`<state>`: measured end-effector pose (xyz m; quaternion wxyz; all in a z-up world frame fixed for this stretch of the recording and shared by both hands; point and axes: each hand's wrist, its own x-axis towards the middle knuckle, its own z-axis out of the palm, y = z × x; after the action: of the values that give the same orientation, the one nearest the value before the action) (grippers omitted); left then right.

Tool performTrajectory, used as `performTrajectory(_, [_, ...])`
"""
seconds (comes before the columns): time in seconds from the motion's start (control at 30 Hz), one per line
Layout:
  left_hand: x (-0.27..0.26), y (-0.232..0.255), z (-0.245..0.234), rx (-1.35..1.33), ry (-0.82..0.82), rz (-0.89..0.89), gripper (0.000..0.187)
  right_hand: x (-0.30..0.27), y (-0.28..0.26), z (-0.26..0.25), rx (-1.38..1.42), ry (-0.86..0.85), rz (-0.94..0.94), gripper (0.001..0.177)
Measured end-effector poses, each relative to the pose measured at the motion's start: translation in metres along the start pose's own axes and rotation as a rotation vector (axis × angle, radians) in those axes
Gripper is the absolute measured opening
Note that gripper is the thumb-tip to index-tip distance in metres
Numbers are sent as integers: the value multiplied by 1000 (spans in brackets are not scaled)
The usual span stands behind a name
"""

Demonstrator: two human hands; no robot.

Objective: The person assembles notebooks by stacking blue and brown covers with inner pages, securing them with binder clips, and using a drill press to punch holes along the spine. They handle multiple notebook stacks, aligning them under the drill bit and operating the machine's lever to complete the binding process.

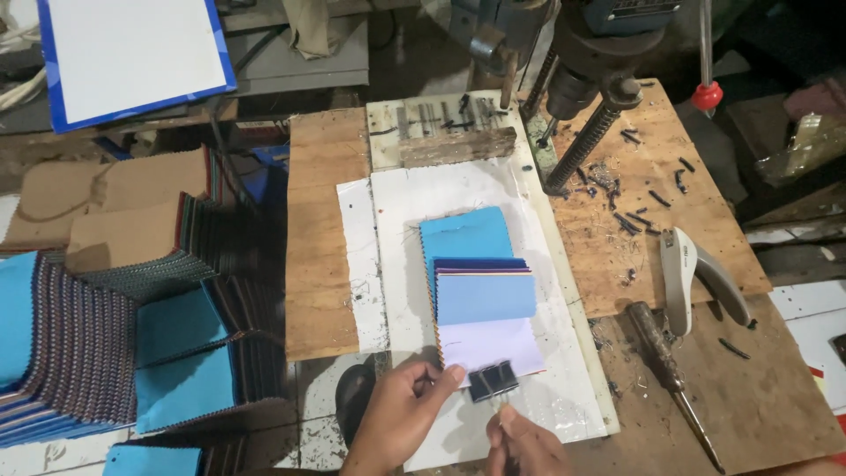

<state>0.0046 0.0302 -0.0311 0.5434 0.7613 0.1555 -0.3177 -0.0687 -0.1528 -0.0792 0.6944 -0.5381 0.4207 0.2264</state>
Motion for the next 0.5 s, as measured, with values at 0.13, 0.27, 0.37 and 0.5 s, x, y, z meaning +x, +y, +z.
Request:
performTrajectory(0.13, [-1, -2, 2, -25, -8, -19, 42, -13, -10, 16, 33, 97, -32, 56])
performTrajectory(0.27, [0, -1, 2, 4, -24, -28, 44, -16, -19, 26, 34, 5, 26, 56])
performTrajectory(0.37, [0, -3, 1, -3, -18, -14, 41, -18, -16, 30, 29, 123, -33, 53])
performTrajectory(0.5, [2, -5, 2, 77, -9, 2, 41, 0, -9, 15, 47, 33, -51, 56])
